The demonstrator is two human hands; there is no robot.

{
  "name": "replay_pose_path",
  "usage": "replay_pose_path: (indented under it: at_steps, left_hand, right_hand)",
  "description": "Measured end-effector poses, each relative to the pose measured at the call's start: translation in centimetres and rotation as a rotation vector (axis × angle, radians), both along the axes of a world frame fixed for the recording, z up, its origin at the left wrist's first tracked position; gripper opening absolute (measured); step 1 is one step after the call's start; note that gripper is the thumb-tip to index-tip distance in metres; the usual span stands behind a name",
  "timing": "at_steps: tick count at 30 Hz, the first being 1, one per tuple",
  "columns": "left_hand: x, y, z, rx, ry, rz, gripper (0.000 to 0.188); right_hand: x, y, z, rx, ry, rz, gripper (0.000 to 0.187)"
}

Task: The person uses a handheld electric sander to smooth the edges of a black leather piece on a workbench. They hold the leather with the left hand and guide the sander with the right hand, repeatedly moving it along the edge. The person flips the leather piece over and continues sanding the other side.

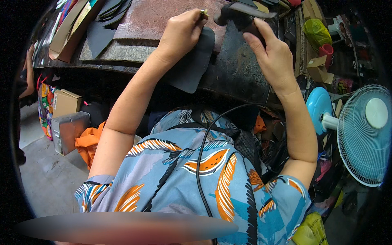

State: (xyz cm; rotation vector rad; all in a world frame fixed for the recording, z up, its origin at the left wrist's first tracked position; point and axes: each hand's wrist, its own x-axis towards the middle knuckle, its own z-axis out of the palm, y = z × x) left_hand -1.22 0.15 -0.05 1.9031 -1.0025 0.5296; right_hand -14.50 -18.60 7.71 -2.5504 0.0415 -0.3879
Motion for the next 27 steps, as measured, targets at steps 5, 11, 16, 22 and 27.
replay_pose_path:
  at_steps: [5,11,16,22,27]
  left_hand:
    - [0.2,0.6,-1.2,-0.245,0.391,-0.033,0.010]
    - [0.5,0.5,-1.3,-0.300,0.621,-0.085,0.014]
    - [0.5,0.5,-0.8,-0.188,0.285,-0.020,0.014]
    - [0.3,-0.1,0.2,0.054,-0.038,-0.075,0.009]
    - [0.1,-0.6,-0.4,-0.049,0.002,-0.029,0.011]
  right_hand:
    - [-0.8,-1.2,-2.7,-0.189,0.135,0.057,0.047]
    - [-0.7,-0.7,-3.3,-0.147,0.202,-0.032,0.048]
    - [-0.7,-0.2,0.3,-0.026,0.118,0.027,0.047]
    - [-0.5,-0.4,2.7,0.360,-0.411,0.288,0.037]
    - [-0.5,-0.5,-0.4,0.055,0.001,-0.025,0.045]
